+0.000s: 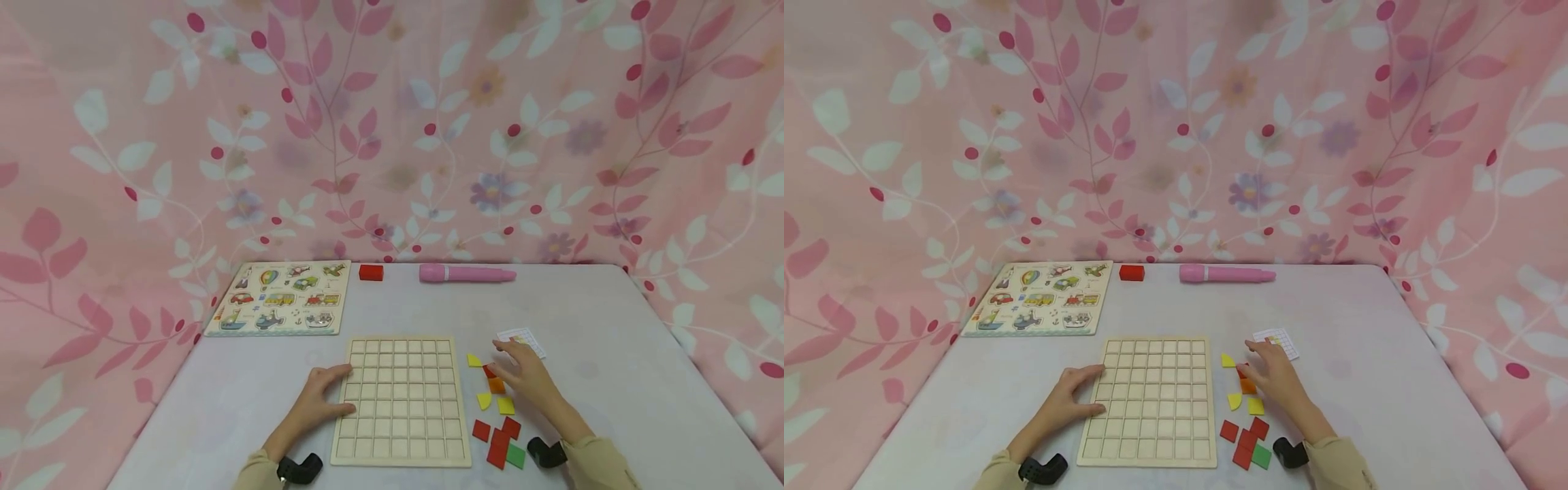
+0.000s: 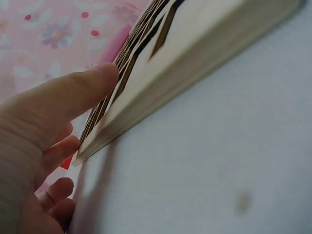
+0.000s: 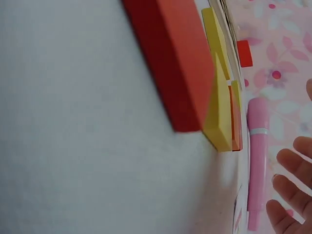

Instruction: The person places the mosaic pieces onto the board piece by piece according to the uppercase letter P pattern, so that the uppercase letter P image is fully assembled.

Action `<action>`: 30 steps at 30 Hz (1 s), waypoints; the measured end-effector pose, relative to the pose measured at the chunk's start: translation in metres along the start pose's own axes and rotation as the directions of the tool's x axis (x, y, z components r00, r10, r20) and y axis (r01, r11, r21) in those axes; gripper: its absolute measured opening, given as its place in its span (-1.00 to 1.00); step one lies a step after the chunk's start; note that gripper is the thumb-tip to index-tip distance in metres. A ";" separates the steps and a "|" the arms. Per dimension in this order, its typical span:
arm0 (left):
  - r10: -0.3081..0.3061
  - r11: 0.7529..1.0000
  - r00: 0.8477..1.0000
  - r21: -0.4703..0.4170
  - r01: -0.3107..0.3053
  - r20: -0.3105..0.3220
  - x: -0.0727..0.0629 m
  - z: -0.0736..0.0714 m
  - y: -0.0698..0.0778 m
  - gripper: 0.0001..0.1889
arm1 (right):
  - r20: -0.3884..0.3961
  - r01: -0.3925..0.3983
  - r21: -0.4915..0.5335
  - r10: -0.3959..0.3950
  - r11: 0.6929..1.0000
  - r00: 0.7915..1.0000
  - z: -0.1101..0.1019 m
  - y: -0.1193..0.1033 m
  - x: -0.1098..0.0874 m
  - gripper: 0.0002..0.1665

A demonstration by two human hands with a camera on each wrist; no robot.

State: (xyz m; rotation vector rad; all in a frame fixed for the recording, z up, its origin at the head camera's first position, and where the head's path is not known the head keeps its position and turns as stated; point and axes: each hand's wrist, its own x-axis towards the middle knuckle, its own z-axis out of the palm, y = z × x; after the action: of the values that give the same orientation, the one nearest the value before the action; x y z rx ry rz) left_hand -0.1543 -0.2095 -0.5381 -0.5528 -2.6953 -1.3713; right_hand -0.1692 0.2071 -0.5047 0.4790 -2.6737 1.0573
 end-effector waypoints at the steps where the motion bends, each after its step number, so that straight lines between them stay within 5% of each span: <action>1: 0.002 1.000 1.000 0.010 -0.002 0.009 0.000 0.001 0.000 -0.24 | -0.002 0.017 -0.005 -0.017 1.000 1.000 0.000 0.001 0.001 -0.46; 8: 0.015 0.998 1.000 0.058 -0.016 0.024 0.000 0.000 0.002 -0.23 | 0.040 0.118 -0.023 -0.118 0.993 0.992 0.004 0.007 0.010 -0.50; 13: 0.030 0.997 0.999 0.068 -0.032 0.022 0.002 -0.001 0.005 -0.24 | 0.142 0.126 -0.048 -0.118 0.991 0.983 0.009 0.006 0.021 -0.54; 18: 0.042 0.996 0.999 0.072 -0.044 0.029 0.003 -0.001 0.005 -0.26 | 0.162 0.147 -0.080 -0.133 0.986 0.978 0.014 0.007 0.028 -0.55; 30: 0.061 0.996 0.998 0.063 -0.063 0.024 0.001 0.000 0.004 -0.29 | 0.326 0.158 0.022 -0.156 0.987 0.932 0.020 0.013 0.026 -0.60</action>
State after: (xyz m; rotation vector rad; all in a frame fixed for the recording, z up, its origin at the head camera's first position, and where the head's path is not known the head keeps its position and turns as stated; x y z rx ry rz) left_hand -0.1538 -0.2069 -0.5350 -0.6433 -2.7035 -1.2671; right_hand -0.1995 0.1971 -0.5187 0.9254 -2.8540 0.9996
